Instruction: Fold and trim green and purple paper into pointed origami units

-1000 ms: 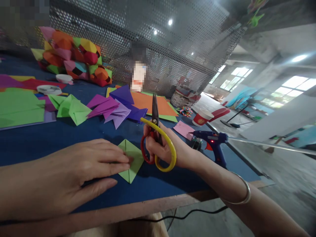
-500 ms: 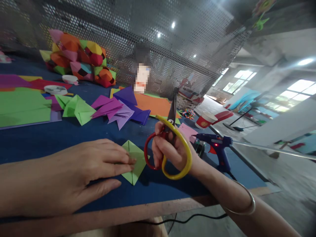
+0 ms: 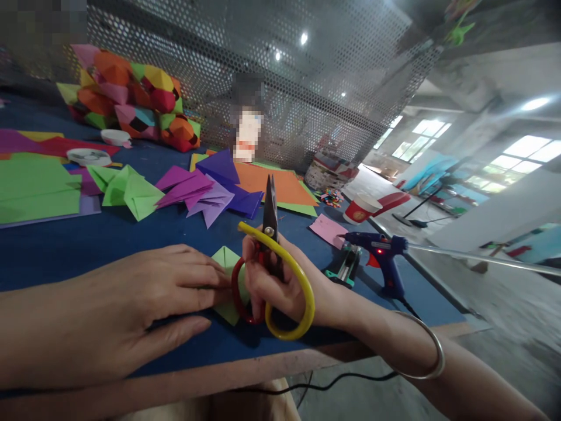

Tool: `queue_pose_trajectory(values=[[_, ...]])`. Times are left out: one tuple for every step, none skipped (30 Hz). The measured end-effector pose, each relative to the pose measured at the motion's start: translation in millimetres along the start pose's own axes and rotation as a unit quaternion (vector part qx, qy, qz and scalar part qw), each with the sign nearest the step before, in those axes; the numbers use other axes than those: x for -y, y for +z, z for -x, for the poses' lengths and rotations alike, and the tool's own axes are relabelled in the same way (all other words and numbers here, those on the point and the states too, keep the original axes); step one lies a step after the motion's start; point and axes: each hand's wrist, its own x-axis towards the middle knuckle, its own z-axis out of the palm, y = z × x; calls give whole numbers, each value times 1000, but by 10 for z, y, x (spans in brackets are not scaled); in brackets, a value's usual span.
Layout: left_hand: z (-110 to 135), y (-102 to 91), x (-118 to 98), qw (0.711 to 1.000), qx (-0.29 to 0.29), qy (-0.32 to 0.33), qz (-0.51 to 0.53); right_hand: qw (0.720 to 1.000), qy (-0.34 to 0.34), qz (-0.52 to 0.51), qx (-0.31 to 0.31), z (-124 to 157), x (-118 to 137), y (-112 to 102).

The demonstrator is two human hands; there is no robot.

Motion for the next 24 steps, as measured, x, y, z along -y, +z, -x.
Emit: queue_pose_trajectory(values=[[-1, -5, 0, 1000, 4, 10, -7, 1000, -1, 7, -6, -14, -6, -21], [-1, -10, 3, 1000, 10, 22, -16, 1000, -3, 13, -8, -27, -10, -45], [1, -12, 8, 999, 11, 29, -23, 1000, -4, 18, -9, -38, -10, -71], [4, -12, 14, 999, 0, 25, -23, 1000, -6, 23, -7, -48, -8, -99], [8, -11, 21, 1000, -13, 19, -19, 1000, -7, 30, -5, -57, -3, -129], [13, -9, 29, 999, -24, 16, -14, 999, -7, 40, -7, -65, 4, -160], [17, -6, 37, 999, -27, 19, -13, 998, -5, 54, -12, -72, 11, -191], [21, -5, 43, 999, -26, 25, -13, 997, -2, 70, -21, -79, 18, -221], [24, -4, 48, 999, -21, 30, -17, 996, 1, 85, -29, -86, 24, -249], [27, -4, 51, 999, -13, 32, -24, 994, 4, 98, -37, -92, 27, -274], [30, -4, 53, 999, -7, 32, -33, 993, 7, 110, -42, -98, 28, -296], [32, -5, 54, 999, -3, 31, -39, 992, 7, 120, -44, -103, 28, -313], [34, -5, 54, 999, -1, 31, -43, 991, 6, 129, -44, -108, 25, -327], [35, -6, 54, 999, -3, 31, -45, 989, 4, 139, -45, -111, 21, -338], [36, -7, 55, 998, -4, 34, -45, 988, 1, 147, -46, -113, 17, -347], [36, -9, 56, 998, -4, 37, -44, 987, -2, 155, -50, -115, 11, -355], [35, -12, 58, 998, -5, 37, -41, 985, -5, 161, -55, -116, 4, -362], [32, -16, 60, 999, -6, 35, -38, 984, -8, 167, -61, -116, -4, -370], [29, -21, 62, 999, -3, 34, -36, 983, -10, 172, -66, -114, -14, -376], [23, -27, 63, 999, 3, 33, -36, 982, -11, 177, -71, -110, -25, -383], [17, -35, 63, 999, 9, 32, -36, 981, -10, 179, -77, -103, -37, -389], [9, -43, 62, 999, 15, 30, -36, 980, -9, 178, -86, -93, -47, -396], [0, -51, 57, 999, 22, 25, -33, 981, -7, 172, -94, -80, -53, -405], [-9, -61, 51, 999, 27, 21, -29, 981, -6, 165, -102, -65, -52, -416]])
